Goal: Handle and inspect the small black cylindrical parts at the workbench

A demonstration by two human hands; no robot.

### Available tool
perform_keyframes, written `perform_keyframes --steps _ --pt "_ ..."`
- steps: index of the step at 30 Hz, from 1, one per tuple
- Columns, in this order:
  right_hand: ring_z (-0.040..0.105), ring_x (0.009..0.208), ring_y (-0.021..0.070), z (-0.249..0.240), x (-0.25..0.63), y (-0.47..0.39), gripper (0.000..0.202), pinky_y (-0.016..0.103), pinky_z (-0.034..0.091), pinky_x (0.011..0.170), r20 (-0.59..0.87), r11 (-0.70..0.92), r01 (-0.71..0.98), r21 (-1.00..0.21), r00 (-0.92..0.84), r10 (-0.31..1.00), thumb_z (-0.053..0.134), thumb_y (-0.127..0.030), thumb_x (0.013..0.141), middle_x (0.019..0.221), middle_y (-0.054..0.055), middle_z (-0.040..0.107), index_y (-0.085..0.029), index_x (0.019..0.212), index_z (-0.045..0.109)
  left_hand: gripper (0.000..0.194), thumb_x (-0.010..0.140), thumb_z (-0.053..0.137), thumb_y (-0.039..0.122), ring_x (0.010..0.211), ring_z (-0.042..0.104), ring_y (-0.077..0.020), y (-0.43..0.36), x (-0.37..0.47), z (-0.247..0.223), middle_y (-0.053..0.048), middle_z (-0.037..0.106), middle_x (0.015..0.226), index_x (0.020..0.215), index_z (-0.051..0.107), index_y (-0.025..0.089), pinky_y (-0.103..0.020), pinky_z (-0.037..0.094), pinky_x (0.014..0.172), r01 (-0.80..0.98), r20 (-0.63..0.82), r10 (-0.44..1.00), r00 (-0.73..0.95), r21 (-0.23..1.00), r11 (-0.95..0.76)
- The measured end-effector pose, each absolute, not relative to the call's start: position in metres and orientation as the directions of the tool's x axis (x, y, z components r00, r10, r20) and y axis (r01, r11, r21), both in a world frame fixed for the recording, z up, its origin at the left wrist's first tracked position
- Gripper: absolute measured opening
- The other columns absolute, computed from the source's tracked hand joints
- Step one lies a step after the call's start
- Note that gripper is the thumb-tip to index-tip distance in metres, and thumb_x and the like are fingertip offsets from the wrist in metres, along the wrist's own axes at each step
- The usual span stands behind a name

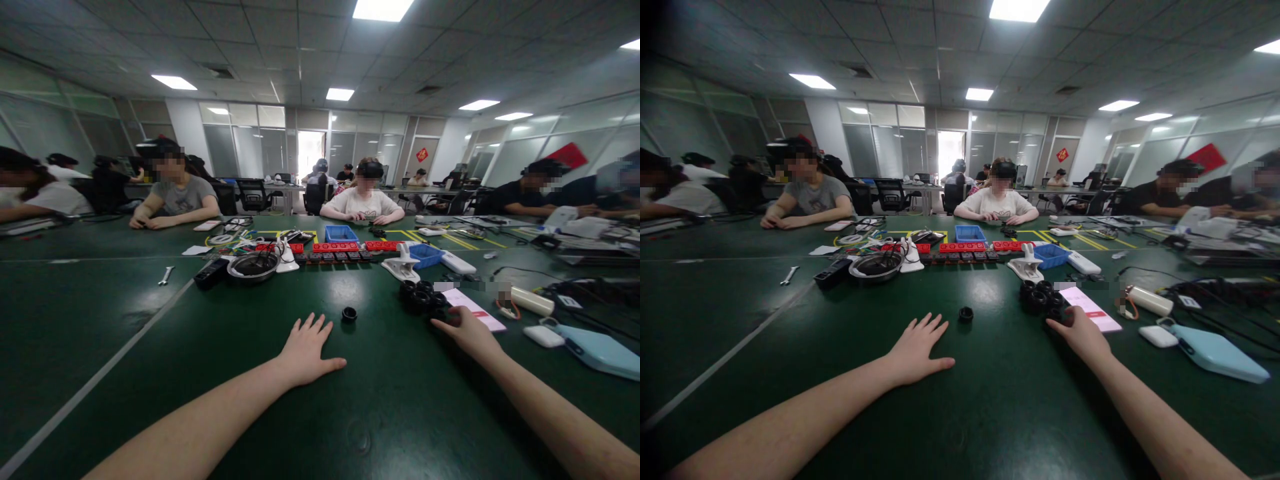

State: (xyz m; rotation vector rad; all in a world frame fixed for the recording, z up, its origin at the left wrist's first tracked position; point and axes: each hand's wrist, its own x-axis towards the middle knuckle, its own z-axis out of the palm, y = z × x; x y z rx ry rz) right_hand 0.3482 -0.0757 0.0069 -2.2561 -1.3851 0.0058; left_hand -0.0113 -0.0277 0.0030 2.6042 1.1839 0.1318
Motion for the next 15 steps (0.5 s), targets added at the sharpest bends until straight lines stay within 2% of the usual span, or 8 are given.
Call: perform_keyframes --steps 4,6,8,9,11,13,15 --pt "0.059 0.075 0.0264 0.014 0.344 -0.092 0.037 0.034 0.044 0.064 0.233 -0.325 0.860 -0.393 0.435 0.870 0.033 -0.043 0.080 0.072 0.011 0.062 -0.019 0.064 0.057 0.086 0.071 0.035 0.076 0.132 0.012 -0.0327 -0.028 -0.011 0.003 -0.011 0.020 0.144 0.136 0.028 0.020 -0.052 0.012 0.104 0.722 -0.030 0.748 0.663 0.290 -0.628" --pt "0.059 0.072 0.0250 0.017 0.337 -0.102 0.044 0.034 0.043 0.063 0.225 -0.311 0.866 -0.392 0.417 0.881 0.024 -0.041 0.083 0.068 0.009 0.061 -0.021 0.057 0.054 0.085 0.071 0.036 0.075 0.132 0.013 -0.0329 -0.028 -0.011 0.003 -0.010 0.021 0.144 0.136 0.028 0.020 -0.053 0.013 0.103 0.718 -0.025 0.746 0.665 0.297 -0.630" --pt "0.058 0.062 0.0227 0.022 0.323 -0.109 0.049 0.031 0.043 0.057 0.193 -0.279 0.870 -0.406 0.380 0.905 0.021 -0.044 0.084 0.060 0.006 0.060 -0.021 0.059 0.056 0.084 0.071 0.037 0.074 0.132 0.013 -0.0329 -0.028 -0.011 0.003 -0.010 0.021 0.144 0.136 0.029 0.021 -0.053 0.013 0.103 0.717 -0.019 0.748 0.664 0.300 -0.629" --pt "0.058 0.059 0.0217 0.024 0.312 -0.110 0.051 0.030 0.043 0.055 0.173 -0.246 0.876 -0.415 0.342 0.924 0.020 -0.046 0.085 0.059 0.005 0.060 -0.021 0.064 0.059 0.084 0.072 0.038 0.074 0.132 0.013 -0.0329 -0.028 -0.011 0.004 -0.010 0.021 0.144 0.136 0.029 0.021 -0.053 0.013 0.103 0.719 -0.018 0.750 0.662 0.298 -0.628" --pt "0.058 0.057 0.0217 0.028 0.288 -0.109 0.052 0.029 0.042 0.053 0.126 -0.140 0.897 -0.420 0.210 0.970 0.019 -0.044 0.086 0.058 0.004 0.060 -0.019 0.090 0.064 0.084 0.072 0.037 0.074 0.132 0.013 -0.0328 -0.029 -0.010 0.004 -0.010 0.021 0.144 0.136 0.029 0.021 -0.053 0.013 0.103 0.723 -0.019 0.752 0.659 0.291 -0.626" --pt "0.058 0.057 0.0213 0.031 0.262 -0.100 0.050 0.029 0.041 0.054 0.110 -0.061 0.923 -0.380 0.111 0.988 0.019 -0.038 0.088 0.059 0.003 0.060 -0.016 0.121 0.050 0.084 0.072 0.037 0.074 0.132 0.013 -0.0324 -0.030 -0.010 0.005 -0.010 0.022 0.144 0.136 0.029 0.021 -0.052 0.013 0.103 0.725 -0.021 0.752 0.659 0.284 -0.627" --pt "0.059 0.061 0.0213 0.032 0.239 -0.086 0.052 0.029 0.042 0.056 0.104 -0.028 0.949 -0.313 0.063 0.993 0.024 -0.032 0.089 0.066 0.004 0.062 -0.012 0.137 0.025 0.084 0.072 0.037 0.074 0.132 0.014 -0.0323 -0.030 -0.010 0.004 -0.010 0.022 0.144 0.136 0.029 0.020 -0.052 0.013 0.104 0.727 -0.021 0.753 0.658 0.280 -0.627"
